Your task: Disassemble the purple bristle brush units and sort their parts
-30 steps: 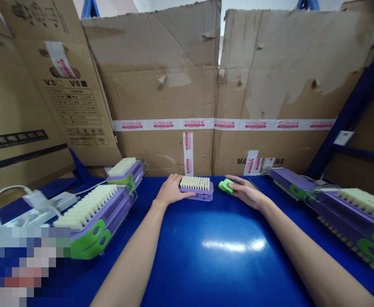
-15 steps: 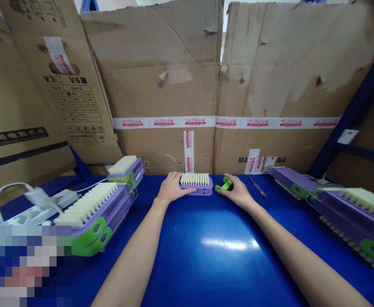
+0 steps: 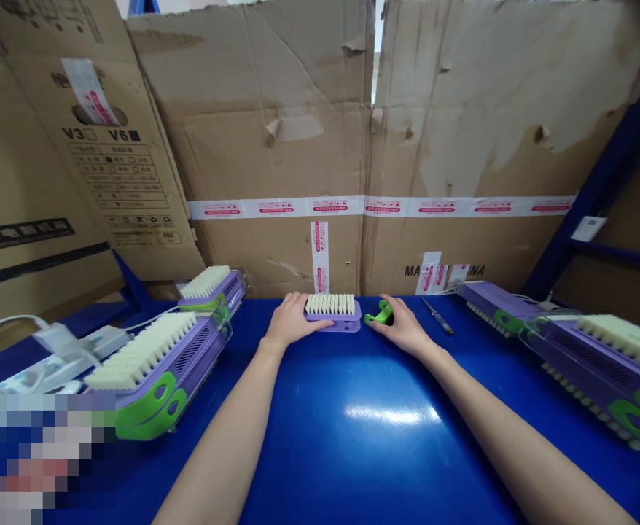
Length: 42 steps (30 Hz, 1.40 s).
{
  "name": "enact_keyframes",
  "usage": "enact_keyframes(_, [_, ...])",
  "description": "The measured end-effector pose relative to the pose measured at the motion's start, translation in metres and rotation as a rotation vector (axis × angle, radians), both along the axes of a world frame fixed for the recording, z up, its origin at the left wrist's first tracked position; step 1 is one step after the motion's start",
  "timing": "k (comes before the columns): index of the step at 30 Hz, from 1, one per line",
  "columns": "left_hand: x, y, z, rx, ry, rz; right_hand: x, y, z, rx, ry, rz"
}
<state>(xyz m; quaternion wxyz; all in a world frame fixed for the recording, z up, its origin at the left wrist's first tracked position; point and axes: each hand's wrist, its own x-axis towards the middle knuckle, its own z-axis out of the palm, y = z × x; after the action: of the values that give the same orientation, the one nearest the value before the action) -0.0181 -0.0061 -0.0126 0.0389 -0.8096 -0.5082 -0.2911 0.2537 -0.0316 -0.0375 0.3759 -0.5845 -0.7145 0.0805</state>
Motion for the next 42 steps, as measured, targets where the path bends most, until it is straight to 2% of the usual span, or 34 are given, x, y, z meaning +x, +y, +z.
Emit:
enact_keyframes(6, [0.001,-0.002,0.001,0.004,-0.008,-0.002,-0.001,-0.001,0.001,0.018,0.009,0.015])
enact_keyframes(10, [0.001,-0.003,0.002,0.013,0.002,0.001,-0.001,0.001,-0.002,0.044,-0.012,-0.031])
enact_keyframes(17, [0.002,-0.004,0.001,0.021,0.04,0.019,0.003,0.008,-0.009,0.054,-0.088,-0.28])
enact_keyframes(22, [0.01,-0.007,0.003,0.019,0.113,-0.03,0.001,0.002,-0.005,0.123,-0.196,-0.458])
enact_keyframes(24, [0.013,-0.008,0.003,0.017,0.127,-0.046,-0.002,-0.001,-0.001,0.182,-0.241,-0.441])
enact_keyframes(27, [0.016,-0.007,0.003,0.005,0.126,-0.049,-0.006,-0.005,0.002,0.265,-0.282,-0.323])
enact_keyframes(30, [0.014,-0.006,0.001,-0.005,0.115,-0.035,-0.011,-0.007,0.002,0.263,-0.34,-0.193])
enact_keyframes(33, [0.012,-0.005,0.001,-0.017,0.108,-0.026,-0.016,-0.009,0.002,0.244,-0.374,-0.133])
enact_keyframes(36, [0.011,-0.005,0.002,-0.034,0.103,-0.025,-0.017,-0.011,0.004,0.213,-0.382,-0.15])
enact_keyframes(42, [0.011,-0.006,0.003,-0.037,0.069,-0.026,-0.011,-0.012,0.009,0.028,-0.417,-0.309])
